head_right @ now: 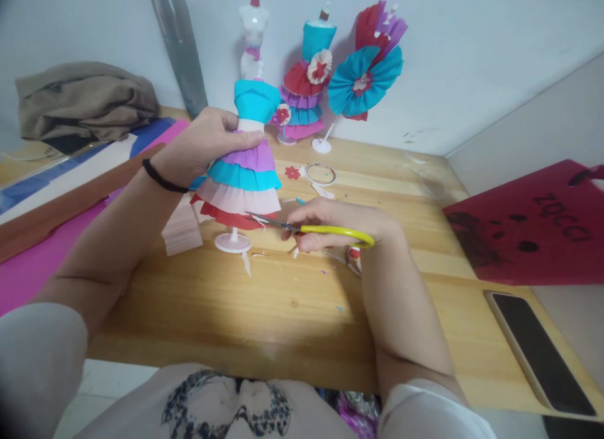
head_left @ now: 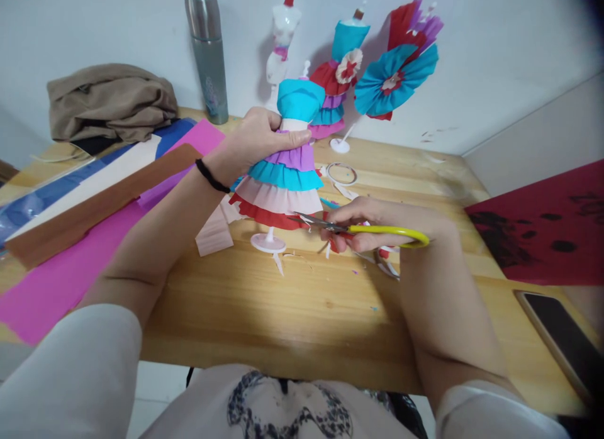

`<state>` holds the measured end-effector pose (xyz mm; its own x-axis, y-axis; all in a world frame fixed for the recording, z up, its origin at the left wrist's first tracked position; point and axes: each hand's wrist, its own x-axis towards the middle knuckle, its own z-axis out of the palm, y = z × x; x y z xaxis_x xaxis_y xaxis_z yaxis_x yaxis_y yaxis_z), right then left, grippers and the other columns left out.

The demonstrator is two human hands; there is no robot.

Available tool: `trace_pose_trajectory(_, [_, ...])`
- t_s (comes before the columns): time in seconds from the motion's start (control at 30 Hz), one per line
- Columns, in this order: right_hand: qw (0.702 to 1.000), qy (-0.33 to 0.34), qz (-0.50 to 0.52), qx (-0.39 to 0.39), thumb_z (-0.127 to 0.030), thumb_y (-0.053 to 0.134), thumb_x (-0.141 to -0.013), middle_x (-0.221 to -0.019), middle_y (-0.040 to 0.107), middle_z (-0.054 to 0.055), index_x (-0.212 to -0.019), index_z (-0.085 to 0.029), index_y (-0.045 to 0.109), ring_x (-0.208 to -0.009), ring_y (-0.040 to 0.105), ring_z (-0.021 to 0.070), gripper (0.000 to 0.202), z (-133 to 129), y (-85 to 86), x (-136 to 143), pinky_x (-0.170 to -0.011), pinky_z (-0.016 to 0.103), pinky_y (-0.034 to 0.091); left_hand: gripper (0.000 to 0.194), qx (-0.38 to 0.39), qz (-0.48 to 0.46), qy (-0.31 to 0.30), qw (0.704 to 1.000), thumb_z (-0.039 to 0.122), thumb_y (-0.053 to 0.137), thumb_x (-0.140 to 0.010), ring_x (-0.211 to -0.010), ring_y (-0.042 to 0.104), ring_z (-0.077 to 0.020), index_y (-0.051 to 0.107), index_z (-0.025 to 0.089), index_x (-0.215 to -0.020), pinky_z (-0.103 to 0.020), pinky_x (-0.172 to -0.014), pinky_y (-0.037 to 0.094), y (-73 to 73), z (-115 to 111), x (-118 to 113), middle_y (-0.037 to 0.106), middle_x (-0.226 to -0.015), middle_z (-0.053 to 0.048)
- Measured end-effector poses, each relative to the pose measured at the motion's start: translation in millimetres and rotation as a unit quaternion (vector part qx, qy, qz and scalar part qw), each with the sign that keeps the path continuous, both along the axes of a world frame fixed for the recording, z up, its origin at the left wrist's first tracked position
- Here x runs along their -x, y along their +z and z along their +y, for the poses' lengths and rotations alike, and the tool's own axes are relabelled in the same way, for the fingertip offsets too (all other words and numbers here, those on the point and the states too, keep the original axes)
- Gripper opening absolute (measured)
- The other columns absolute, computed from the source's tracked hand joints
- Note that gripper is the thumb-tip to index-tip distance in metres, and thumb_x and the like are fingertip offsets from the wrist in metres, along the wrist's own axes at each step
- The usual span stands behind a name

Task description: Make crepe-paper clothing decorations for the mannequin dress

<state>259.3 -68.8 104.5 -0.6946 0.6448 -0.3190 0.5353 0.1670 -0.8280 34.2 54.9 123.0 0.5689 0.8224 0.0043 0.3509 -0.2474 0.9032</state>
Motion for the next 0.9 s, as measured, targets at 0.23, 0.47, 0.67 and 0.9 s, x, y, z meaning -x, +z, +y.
trace_pose_trajectory(0.23, [0.999, 0.014, 0.036, 0.018, -0.059, 0.061, -0.088, -0.077, 0.059, 0.001, -0.095, -0.014, 0.063, -0.068, 0.055, 0.0123, 0.046, 3.7, -8.4, -2.5, -0.059, 0.024, 0.044, 0.041, -0.035, 0.033, 0.006, 0.999, 0.033, 0.071, -0.086, -0.066, 0.038, -0.0079, 0.047, 0.016, -0.058, -0.026, -0.06, 0.024, 3.9, -7.5, -3.7, 0.04, -0.056, 0.004])
trace_pose_trajectory(0.47, [0.999, -0.014, 0.025, 0.031, -0.049, 0.066, -0.089, -0.082, 0.062, 0.003, -0.104, -0.013, 0.065, -0.069, 0.057, 0.0125, 0.038, 3.9, -14.8, -1.2, -0.06, 0.023, 0.048, 0.043, -0.034, 0.054, 0.001, 0.998, 0.035, 0.07, -0.086, -0.062, 0.036, -0.004, 0.044, 0.014, -0.058, -0.023, -0.059, 0.023, 3.1, -9.3, -5.5, 0.038, -0.06, 0.005])
trace_pose_trajectory(0.67, [0.999, -0.018, 0.022, 0.032, -0.048, 0.068, -0.087, -0.078, 0.062, 0.001, -0.102, -0.013, 0.065, -0.064, 0.054, 0.0101, 0.039, 4.0, -14.3, -0.3, -0.053, 0.02, 0.043, 0.045, -0.061, 0.077, -0.005, 0.995, 0.036, 0.068, -0.086, -0.06, 0.03, -0.0037, 0.043, 0.014, -0.055, -0.025, -0.058, 0.019, 1.6, -9.5, -7.9, 0.032, -0.058, 0.006])
trace_pose_trajectory(0.9, [0.999, -0.03, 0.036, 0.023, -0.053, 0.072, -0.082, -0.072, 0.055, -0.001, -0.094, -0.009, 0.067, -0.063, 0.048, 0.0096, 0.046, 2.8, -11.0, 4.0, -0.051, 0.02, 0.039, 0.039, 0.029, 0.006, -0.041, 0.999, 0.033, 0.069, -0.084, -0.063, 0.035, -0.0083, 0.048, 0.017, -0.056, -0.027, -0.058, 0.027, -4.7, -8.6, -5.9, 0.042, -0.054, 0.004])
